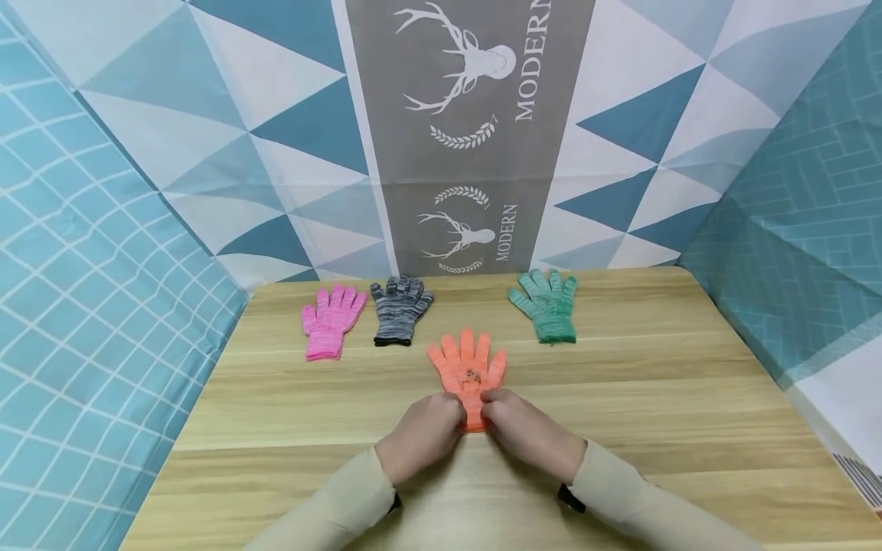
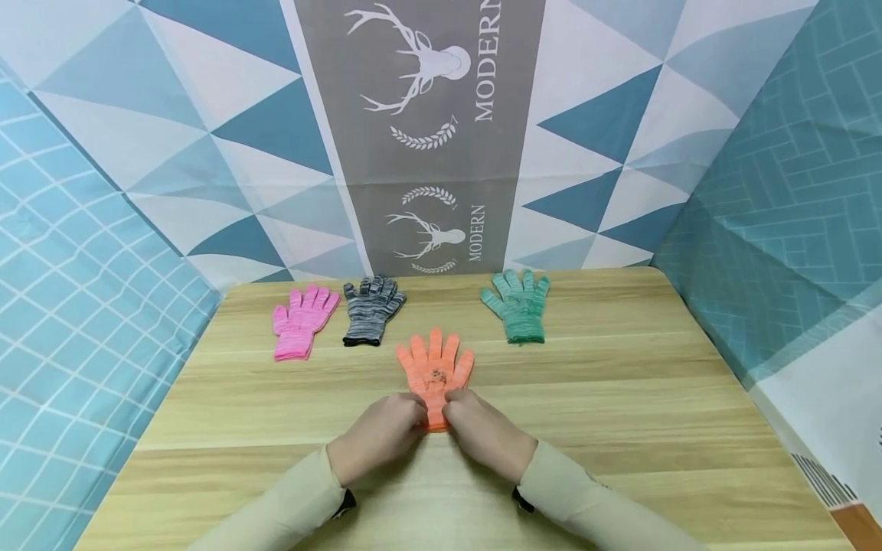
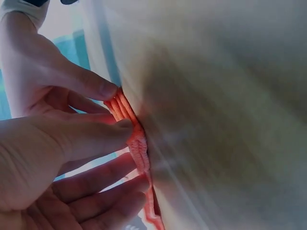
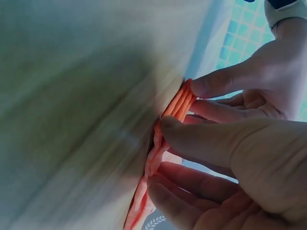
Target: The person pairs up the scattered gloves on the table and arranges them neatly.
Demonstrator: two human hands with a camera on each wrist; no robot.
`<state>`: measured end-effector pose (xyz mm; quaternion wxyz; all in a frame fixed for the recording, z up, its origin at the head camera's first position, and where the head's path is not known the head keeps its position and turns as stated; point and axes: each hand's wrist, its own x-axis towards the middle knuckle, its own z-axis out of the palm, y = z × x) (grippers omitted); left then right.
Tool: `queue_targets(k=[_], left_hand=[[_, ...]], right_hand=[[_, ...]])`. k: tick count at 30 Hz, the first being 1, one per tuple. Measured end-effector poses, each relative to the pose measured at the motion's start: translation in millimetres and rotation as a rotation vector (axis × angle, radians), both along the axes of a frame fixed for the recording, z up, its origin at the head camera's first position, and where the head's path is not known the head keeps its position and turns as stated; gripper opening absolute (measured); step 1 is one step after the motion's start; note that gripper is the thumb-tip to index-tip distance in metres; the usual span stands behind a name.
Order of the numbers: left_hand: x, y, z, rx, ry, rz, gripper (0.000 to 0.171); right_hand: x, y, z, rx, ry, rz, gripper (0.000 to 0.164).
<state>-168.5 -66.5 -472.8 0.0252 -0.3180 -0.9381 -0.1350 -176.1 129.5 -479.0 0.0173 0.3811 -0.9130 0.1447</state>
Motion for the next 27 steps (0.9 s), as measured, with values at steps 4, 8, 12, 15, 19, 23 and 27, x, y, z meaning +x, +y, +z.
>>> queue_targets(k=[4,8,12,15,19,23,27], left_hand=[[-14.8,-1,-2.4,0.040,-0.034,0.037,0.022],[-32.5,-1,-3.4,0.077,-0.066,0.068,0.018],[-47.9,-1,-2.3,0.098,-0.096,0.081,0.014],[-57.8,0,-1.3,0.088,-0.101,0.099,0.015],[-71.4,2,-0.2,0.043,-0.072,0.126,0.016],[-88.6,4,0.7,-0.009,-0.047,0.156,0.013],[-106.8,4,0.6,-0.023,-0.061,0.190,0.009]], right_hand=[[-14.3,-2,-1.7,-0.016,-0.044,-0.017,0.013],[-31.4,-3,-3.2,-0.060,-0.076,-0.039,0.016],[-46.6,-3,-2.0,-0.076,-0.109,-0.054,0.016],[-56.1,-4,1.2,-0.058,-0.141,-0.059,0.015],[-70.6,-6,3.8,-0.014,-0.159,-0.070,0.017],[-87.0,-7,4.7,0.001,-0.154,-0.088,0.016],[-102.0,-7,5.8,0.011,-0.177,-0.109,0.017]])
